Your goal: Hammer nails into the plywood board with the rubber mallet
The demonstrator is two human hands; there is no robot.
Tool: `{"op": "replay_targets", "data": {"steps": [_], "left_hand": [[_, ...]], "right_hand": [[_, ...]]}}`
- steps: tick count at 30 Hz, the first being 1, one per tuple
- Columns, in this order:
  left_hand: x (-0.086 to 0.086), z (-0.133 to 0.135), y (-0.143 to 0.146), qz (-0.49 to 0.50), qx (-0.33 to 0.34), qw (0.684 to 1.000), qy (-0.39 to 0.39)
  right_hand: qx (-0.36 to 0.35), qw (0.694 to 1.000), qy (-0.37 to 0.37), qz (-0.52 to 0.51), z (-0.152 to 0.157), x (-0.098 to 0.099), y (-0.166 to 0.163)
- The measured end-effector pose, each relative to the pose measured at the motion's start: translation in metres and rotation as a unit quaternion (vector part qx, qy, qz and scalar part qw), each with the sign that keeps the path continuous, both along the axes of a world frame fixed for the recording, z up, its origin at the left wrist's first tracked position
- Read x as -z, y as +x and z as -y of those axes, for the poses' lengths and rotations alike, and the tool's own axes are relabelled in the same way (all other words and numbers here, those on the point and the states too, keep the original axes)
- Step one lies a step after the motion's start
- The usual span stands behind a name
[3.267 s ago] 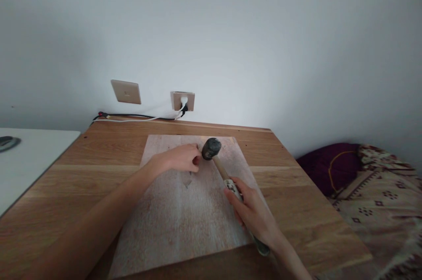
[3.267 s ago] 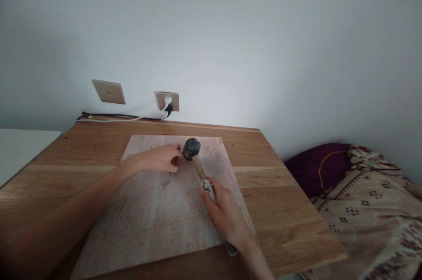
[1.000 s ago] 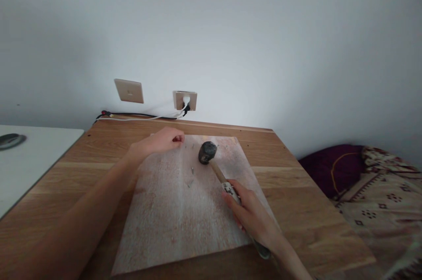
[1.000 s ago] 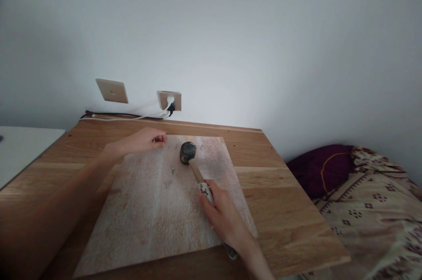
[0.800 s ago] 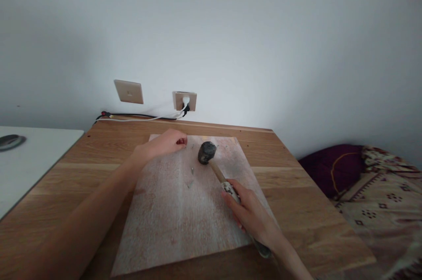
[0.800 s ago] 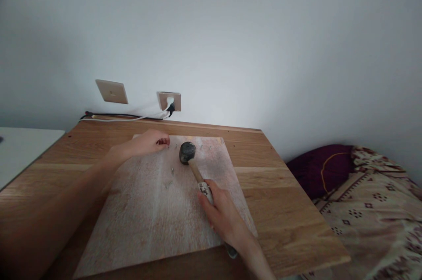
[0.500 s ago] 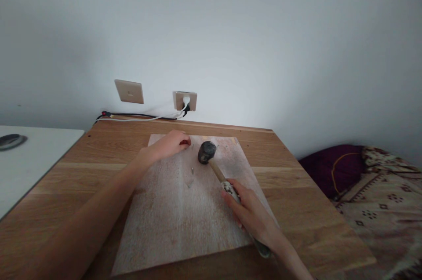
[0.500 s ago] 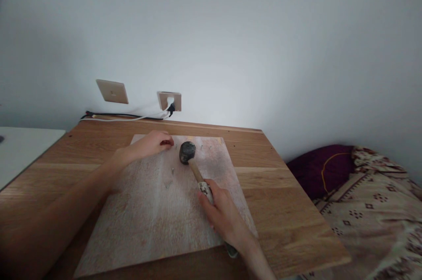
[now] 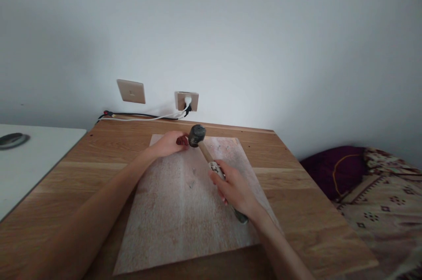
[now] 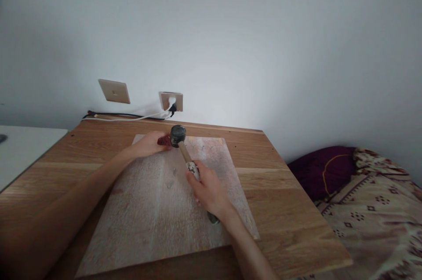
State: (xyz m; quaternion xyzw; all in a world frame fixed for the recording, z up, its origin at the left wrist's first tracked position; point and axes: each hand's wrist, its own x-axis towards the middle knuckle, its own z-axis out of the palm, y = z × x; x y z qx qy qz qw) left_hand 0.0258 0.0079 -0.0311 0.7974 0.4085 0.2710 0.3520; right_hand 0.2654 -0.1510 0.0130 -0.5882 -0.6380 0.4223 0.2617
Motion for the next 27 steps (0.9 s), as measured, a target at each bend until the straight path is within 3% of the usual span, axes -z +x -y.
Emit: {"op": "replay_targets", "data": {"steps": [9,15,21,27], "left_hand": [[0.005,-0.002,0.001,0.044,0.008,0.999,-0.010],[-0.025,0.005,-0.008,-0.054,-0.039,0.998,0.001],[-0.060,0.040,0.010,-0.142,0.112,0.984,-0.006],[-0.057,0.072,0.046,-0.245,0.131,0.959,0.056]], "right_hand": [[-0.010,0.999,0.020,0.023,-0.002,0.003,-0.007],[-0.006,1.000,0.008,0.020,0.001,0.005,-0.005],[0.024,1.000,-0.002,-0.006,0.011,0.007,0.005],[0.049,0.999,-0.019,-0.003,0.023,0.002,0.018]]}}
